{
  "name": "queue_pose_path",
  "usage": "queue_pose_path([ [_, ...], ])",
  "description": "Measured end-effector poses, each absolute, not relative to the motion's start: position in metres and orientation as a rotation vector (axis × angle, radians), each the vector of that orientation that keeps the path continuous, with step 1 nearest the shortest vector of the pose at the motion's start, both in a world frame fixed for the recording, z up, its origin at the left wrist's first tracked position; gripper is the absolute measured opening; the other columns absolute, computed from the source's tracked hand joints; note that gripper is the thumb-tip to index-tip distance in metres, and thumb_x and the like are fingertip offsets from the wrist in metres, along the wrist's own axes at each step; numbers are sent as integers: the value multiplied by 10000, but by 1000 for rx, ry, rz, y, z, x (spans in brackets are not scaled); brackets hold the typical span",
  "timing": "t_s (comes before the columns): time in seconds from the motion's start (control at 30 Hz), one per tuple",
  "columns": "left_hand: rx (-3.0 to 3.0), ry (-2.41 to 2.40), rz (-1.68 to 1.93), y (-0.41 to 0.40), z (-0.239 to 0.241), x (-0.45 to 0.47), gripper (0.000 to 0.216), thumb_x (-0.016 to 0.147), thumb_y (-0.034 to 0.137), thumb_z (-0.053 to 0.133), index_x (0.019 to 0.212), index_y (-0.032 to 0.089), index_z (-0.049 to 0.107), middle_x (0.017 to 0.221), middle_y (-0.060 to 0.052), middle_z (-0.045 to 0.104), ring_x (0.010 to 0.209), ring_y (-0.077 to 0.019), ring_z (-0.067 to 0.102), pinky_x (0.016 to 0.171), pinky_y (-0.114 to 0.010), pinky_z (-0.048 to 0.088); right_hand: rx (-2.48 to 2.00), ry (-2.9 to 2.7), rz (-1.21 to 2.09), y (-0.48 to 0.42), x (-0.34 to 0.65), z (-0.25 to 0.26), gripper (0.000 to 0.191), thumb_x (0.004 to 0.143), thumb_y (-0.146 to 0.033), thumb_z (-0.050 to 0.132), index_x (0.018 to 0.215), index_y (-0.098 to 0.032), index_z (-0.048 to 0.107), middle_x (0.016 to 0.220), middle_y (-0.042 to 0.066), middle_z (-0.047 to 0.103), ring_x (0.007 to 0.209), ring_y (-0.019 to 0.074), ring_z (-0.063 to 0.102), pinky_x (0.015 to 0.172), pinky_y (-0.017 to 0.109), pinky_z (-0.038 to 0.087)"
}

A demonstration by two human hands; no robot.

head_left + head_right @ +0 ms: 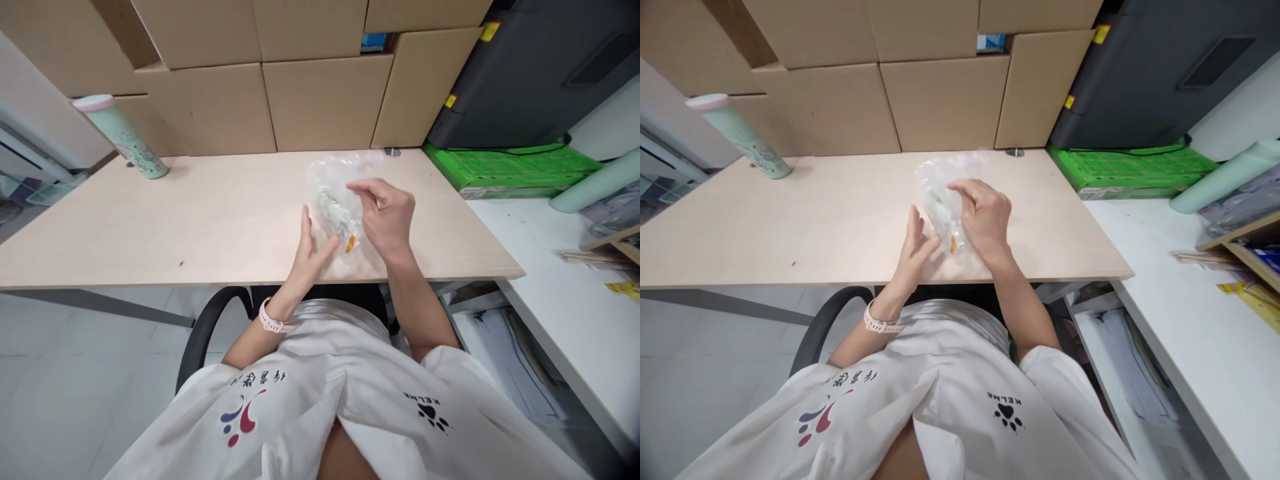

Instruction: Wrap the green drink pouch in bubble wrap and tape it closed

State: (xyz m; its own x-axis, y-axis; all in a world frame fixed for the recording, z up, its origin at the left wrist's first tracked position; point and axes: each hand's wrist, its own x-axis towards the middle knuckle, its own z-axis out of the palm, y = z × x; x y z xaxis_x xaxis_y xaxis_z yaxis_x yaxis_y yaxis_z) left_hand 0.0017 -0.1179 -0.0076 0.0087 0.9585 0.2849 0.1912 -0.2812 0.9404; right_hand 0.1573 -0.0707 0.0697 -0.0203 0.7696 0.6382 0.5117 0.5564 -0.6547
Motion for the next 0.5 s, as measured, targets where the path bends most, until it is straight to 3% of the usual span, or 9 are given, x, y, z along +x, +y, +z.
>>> queue_pose_path([
  [0.13,1386,1378,1529,-110,-7,-23,768,1011,604,376,1608,391,-59,1735,-26,-87,1603,-267,79,1280,-526,206,-1002,-1829,-2,-41,144,128,341,896,-20,492,1023,-160,775,1067,-28,796,1023,173,731,903,283,537],
  [0.2,1298,1454,1622,-110,-6,-33,779,994,608,418,1616,384,6,1740,-27,-24,1602,-265,108,1280,-504,219,-999,-1806,-46,-29,144,152,353,925,-29,449,984,-179,764,1009,-83,794,1023,138,725,894,243,530],
  [0.3,1289,1500,1727,-117,-3,-38,869,913,621,584,1609,348,141,1735,-55,87,1599,-287,131,1288,-502,201,-966,-1667,-114,-18,153,182,363,843,78,478,877,-160,749,888,-34,787,884,91,729,845,215,556],
  [0.43,1514,1510,1858,-134,9,-26,739,961,531,581,1577,282,258,1696,-95,232,1580,-278,204,1292,-495,206,-849,-1486,-209,3,187,208,338,934,-77,422,829,-101,743,818,26,744,850,98,713,767,199,534],
  [0.5,1706,1526,1913,-140,17,-18,594,1024,451,495,1552,254,308,1657,-111,312,1550,-260,276,1272,-488,252,-766,-1429,-240,19,213,207,452,982,-184,333,818,-104,746,796,44,729,862,111,718,755,217,522],
])
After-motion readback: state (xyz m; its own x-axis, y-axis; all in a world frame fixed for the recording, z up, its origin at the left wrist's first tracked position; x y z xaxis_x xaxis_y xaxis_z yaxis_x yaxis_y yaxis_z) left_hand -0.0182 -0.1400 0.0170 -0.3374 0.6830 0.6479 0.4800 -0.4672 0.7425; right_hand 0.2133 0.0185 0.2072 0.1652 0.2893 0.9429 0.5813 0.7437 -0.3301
